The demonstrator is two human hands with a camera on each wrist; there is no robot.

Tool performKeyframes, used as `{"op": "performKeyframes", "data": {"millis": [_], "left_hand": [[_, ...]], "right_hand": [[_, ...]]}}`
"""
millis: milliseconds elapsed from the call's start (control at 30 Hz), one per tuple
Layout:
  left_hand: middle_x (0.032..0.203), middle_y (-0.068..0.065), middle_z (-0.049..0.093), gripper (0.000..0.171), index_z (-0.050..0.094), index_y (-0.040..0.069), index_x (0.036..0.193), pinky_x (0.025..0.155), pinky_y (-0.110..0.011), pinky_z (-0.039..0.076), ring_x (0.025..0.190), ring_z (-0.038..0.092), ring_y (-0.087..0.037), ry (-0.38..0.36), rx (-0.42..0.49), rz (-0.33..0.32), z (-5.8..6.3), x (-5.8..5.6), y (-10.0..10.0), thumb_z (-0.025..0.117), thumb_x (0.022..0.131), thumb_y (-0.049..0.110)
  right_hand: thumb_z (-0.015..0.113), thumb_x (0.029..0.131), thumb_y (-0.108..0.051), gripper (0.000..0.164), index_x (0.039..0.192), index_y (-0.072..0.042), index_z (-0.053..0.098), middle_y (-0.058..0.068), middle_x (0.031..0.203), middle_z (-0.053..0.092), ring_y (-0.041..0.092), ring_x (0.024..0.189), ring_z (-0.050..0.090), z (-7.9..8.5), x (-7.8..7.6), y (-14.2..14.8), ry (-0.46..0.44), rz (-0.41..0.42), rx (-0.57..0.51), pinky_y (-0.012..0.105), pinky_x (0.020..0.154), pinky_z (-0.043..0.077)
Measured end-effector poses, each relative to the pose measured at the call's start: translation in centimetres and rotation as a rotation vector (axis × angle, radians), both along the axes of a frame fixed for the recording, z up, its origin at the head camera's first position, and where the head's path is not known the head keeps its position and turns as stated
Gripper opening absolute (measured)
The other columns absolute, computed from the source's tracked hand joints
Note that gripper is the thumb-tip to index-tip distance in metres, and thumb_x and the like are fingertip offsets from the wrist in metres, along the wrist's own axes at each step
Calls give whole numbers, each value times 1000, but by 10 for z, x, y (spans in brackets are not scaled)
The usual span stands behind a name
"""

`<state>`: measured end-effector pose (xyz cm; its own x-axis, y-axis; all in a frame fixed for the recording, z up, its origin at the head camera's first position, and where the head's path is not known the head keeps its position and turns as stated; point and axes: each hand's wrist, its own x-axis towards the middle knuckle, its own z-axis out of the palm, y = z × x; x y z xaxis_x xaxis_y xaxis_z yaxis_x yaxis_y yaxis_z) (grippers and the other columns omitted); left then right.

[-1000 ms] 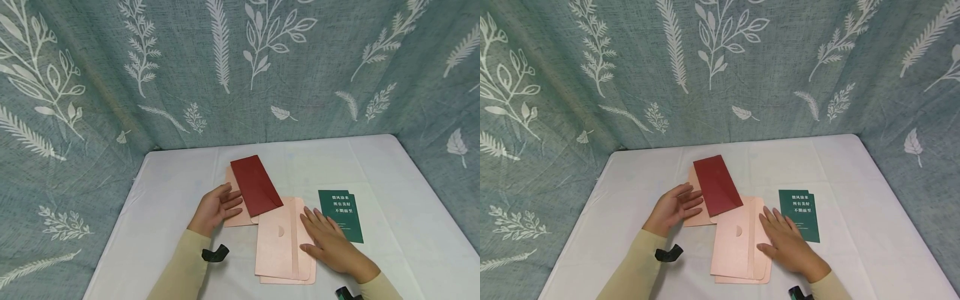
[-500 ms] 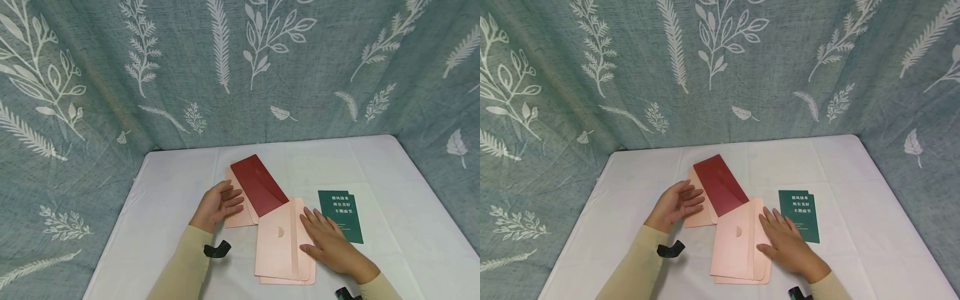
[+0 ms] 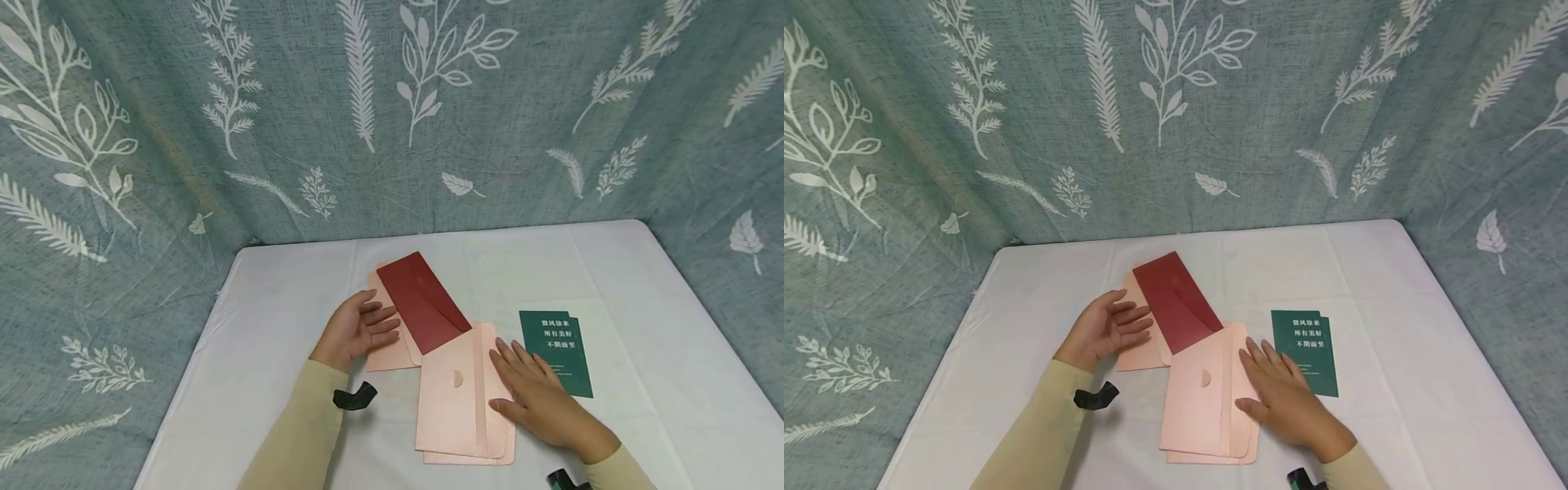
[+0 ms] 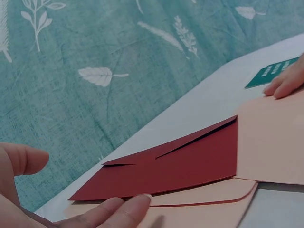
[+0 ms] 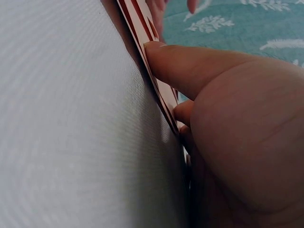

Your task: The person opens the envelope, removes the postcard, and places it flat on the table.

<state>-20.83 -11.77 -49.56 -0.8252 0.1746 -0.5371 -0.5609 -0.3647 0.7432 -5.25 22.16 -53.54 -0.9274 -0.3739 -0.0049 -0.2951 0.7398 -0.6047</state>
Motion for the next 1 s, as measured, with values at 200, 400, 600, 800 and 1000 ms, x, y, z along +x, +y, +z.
{"op": "performKeyframes", "data": {"millis": [200,400,600,800,1000], "left_hand": [[145,-32,58,68,39,-9,154,101,-64,52,129,62,-53,-72,-4,-12,4,-9,1,65,107,33],[148,-32,56,74,36,-8,158,106,-63,50,131,60,-53,-56,1,-30,11,-10,7,68,106,34],[143,-28,58,69,41,-5,153,99,-56,57,123,67,-47,-34,-45,-22,15,-11,17,72,104,31],[134,-21,66,59,49,-1,145,76,-38,59,102,73,-30,-28,-149,-31,15,-18,29,75,102,30],[122,-19,71,51,55,0,138,66,-33,58,83,74,-21,5,-247,-22,14,-24,35,77,101,29]], "right_hand": [[69,106,-46,82,169,-5,38,11,178,25,40,163,14,1,0,-1,-6,-1,-3,64,124,7],[69,106,-45,81,170,-5,37,11,178,25,40,163,14,3,0,-1,-7,-3,2,63,124,7],[71,106,-44,81,169,-5,39,12,177,26,41,163,15,3,0,0,-8,-5,-3,64,124,8],[71,105,-43,81,169,-4,39,12,177,26,41,163,15,3,0,0,-3,-6,-7,63,124,8],[71,105,-43,81,168,-4,39,12,177,26,42,163,16,3,0,1,0,0,-11,64,124,8]]}}
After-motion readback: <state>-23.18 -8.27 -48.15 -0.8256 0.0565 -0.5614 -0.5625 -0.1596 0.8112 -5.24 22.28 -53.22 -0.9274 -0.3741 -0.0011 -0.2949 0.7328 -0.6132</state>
